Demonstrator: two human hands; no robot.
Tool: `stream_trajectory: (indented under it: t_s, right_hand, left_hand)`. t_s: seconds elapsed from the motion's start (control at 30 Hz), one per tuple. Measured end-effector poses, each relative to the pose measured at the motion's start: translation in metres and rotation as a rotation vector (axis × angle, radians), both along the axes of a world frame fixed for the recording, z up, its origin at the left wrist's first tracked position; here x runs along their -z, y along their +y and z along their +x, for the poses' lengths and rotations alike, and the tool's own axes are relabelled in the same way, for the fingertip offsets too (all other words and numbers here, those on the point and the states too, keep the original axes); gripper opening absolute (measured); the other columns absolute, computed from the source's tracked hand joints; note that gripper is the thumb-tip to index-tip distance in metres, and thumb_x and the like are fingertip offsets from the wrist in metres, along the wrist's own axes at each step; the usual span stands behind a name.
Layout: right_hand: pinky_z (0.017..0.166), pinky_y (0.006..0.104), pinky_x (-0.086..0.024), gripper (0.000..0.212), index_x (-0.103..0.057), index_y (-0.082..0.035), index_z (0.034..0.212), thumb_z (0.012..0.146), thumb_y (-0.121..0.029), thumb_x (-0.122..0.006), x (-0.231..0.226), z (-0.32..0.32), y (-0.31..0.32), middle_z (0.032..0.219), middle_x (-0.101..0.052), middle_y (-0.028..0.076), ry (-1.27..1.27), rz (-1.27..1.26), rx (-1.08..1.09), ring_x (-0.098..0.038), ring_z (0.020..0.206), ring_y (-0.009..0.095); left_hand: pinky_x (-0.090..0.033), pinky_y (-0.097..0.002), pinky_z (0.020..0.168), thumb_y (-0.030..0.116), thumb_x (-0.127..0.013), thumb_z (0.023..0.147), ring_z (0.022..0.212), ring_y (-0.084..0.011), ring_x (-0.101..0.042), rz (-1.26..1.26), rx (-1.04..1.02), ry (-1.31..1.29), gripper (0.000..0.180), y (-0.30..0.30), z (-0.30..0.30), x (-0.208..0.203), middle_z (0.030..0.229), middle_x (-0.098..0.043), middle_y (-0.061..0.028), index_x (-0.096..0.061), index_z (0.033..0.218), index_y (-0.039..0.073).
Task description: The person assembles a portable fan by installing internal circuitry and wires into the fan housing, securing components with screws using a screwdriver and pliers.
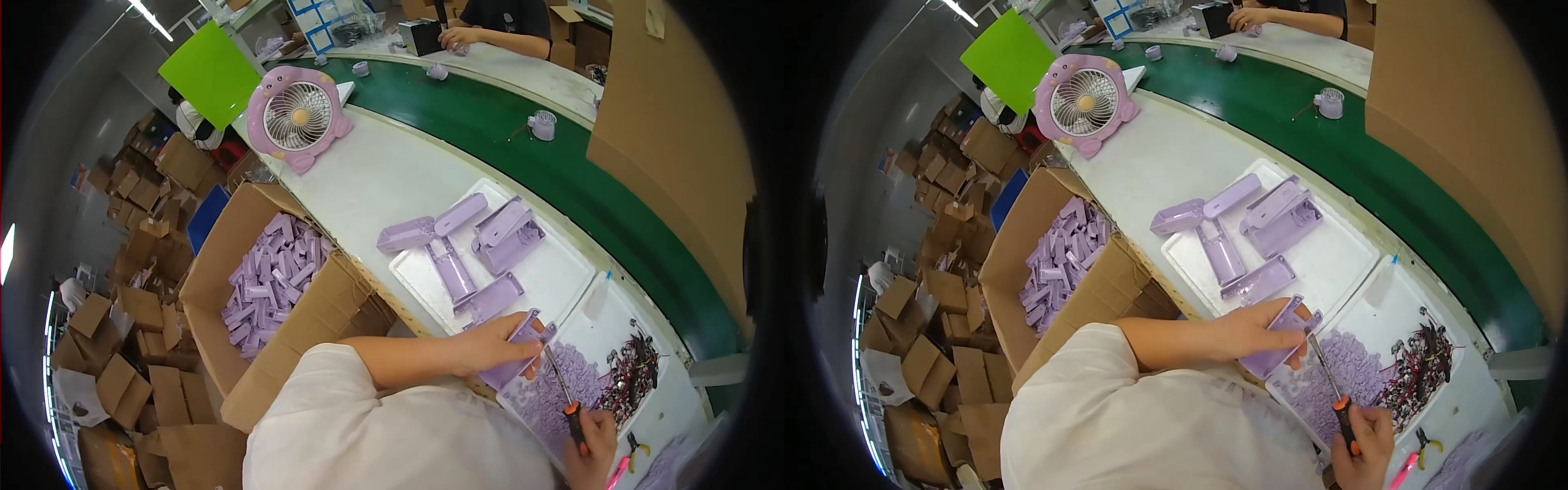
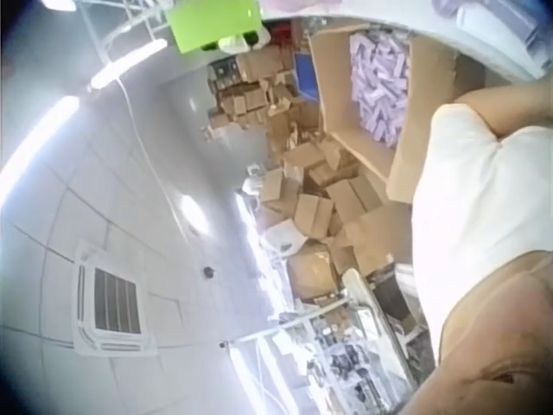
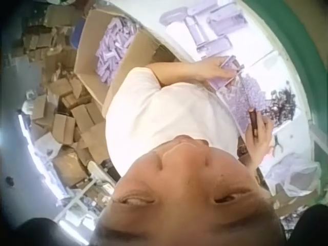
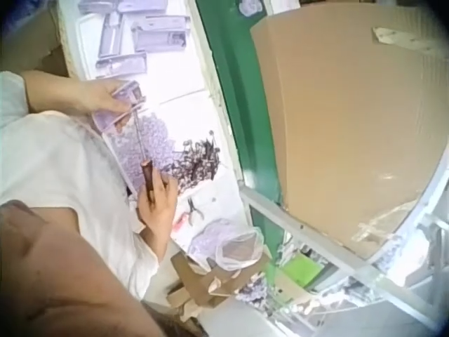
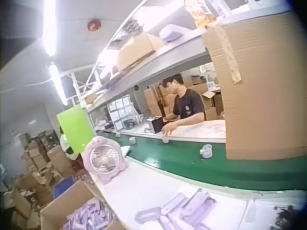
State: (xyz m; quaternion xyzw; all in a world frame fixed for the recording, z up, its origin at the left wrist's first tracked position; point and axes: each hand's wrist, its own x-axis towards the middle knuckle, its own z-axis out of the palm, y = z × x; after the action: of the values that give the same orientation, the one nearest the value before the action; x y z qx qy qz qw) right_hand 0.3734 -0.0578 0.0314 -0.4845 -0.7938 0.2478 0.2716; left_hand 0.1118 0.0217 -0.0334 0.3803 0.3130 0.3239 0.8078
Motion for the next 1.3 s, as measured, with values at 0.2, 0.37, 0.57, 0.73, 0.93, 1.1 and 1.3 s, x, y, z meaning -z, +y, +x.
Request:
stream_trajectory:
  t_s: [0.2, 0.37, 0.57, 0.73, 0.93, 1.1, 1.3]
  right_hand:
    - [0.072, 0.0367, -0.045, 0.044, -0.055, -0.002, 0.116, 0.073, 0.007, -0.056, 0.034, -0.016, -0.011, 0.095, -0.057, 0.019, 0.017, 0.088, 0.057, -0.056, 0.083, 0.033]
    - [0.069, 0.0400, -0.046, 0.047, -0.052, -0.003, 0.119, 0.074, 0.005, -0.060, 0.043, -0.026, -0.016, 0.094, -0.057, 0.019, -0.037, 0.251, 0.036, -0.056, 0.080, 0.036]
    - [0.067, 0.0392, -0.047, 0.043, -0.053, -0.002, 0.116, 0.074, 0.004, -0.061, 0.036, -0.028, -0.021, 0.092, -0.059, 0.019, 0.028, 0.195, 0.067, -0.057, 0.077, 0.035]
    - [0.066, 0.0363, -0.048, 0.040, -0.055, 0.000, 0.114, 0.075, 0.005, -0.061, 0.026, -0.040, -0.027, 0.091, -0.061, 0.018, 0.065, 0.105, 0.092, -0.059, 0.075, 0.032]
    - [0.068, 0.0336, -0.049, 0.040, -0.055, -0.001, 0.114, 0.075, 0.006, -0.060, 0.016, -0.033, -0.029, 0.092, -0.063, 0.017, 0.059, -0.001, 0.081, -0.061, 0.076, 0.032]
    - [0.072, 0.0338, -0.049, 0.038, -0.055, -0.002, 0.116, 0.078, 0.002, -0.057, 0.011, -0.021, -0.020, 0.096, -0.063, 0.018, 0.040, -0.169, 0.011, -0.063, 0.081, 0.030]
    - [0.046, 0.0260, -0.037, 0.035, -0.060, 0.001, 0.108, 0.073, 0.005, -0.060, 0.048, -0.041, -0.008, 0.073, -0.052, 0.013, 0.179, -0.014, 0.114, -0.051, 0.055, 0.016]
  left_hand:
    - [-0.046, -0.0290, 0.069, 0.024, -0.056, 0.088, 0.075, -0.0152, -0.058, 0.109, -0.168, 0.213, 0.040, 0.005, 0.004, -0.021, 0.085, -0.057, -0.0078, -0.038, 0.117, 0.003]
    - [-0.045, -0.0280, 0.053, 0.026, -0.054, 0.090, 0.058, -0.0141, -0.055, 0.071, -0.103, 0.078, 0.028, 0.002, 0.000, -0.026, 0.071, -0.055, -0.0072, -0.040, 0.101, 0.004]
    - [-0.043, -0.0272, 0.049, 0.026, -0.052, 0.090, 0.054, -0.0132, -0.054, 0.234, -0.141, 0.137, 0.026, -0.006, 0.000, -0.010, 0.067, -0.054, -0.0069, -0.038, 0.094, 0.004]
    - [-0.043, -0.0273, 0.047, 0.026, -0.054, 0.090, 0.052, -0.0127, -0.053, 0.296, -0.072, 0.287, 0.029, -0.006, -0.005, -0.022, 0.065, -0.054, -0.0053, -0.038, 0.095, 0.003]
    - [-0.043, -0.0279, 0.044, 0.025, -0.056, 0.088, 0.051, -0.0136, -0.055, 0.420, 0.218, 0.536, 0.031, 0.018, -0.017, -0.040, 0.064, -0.056, -0.0062, -0.038, 0.096, 0.001]
    - [-0.047, -0.0291, 0.056, 0.022, -0.055, 0.089, 0.065, -0.0157, -0.060, 0.190, 0.394, 0.439, 0.027, 0.033, -0.021, -0.049, 0.078, -0.061, -0.0098, -0.038, 0.099, 0.004]
    - [-0.044, -0.0298, 0.056, 0.017, -0.051, 0.091, 0.058, -0.0162, -0.054, 0.194, 0.079, 0.140, 0.022, 0.025, -0.017, -0.033, 0.071, -0.056, -0.0088, -0.034, 0.097, 0.004]
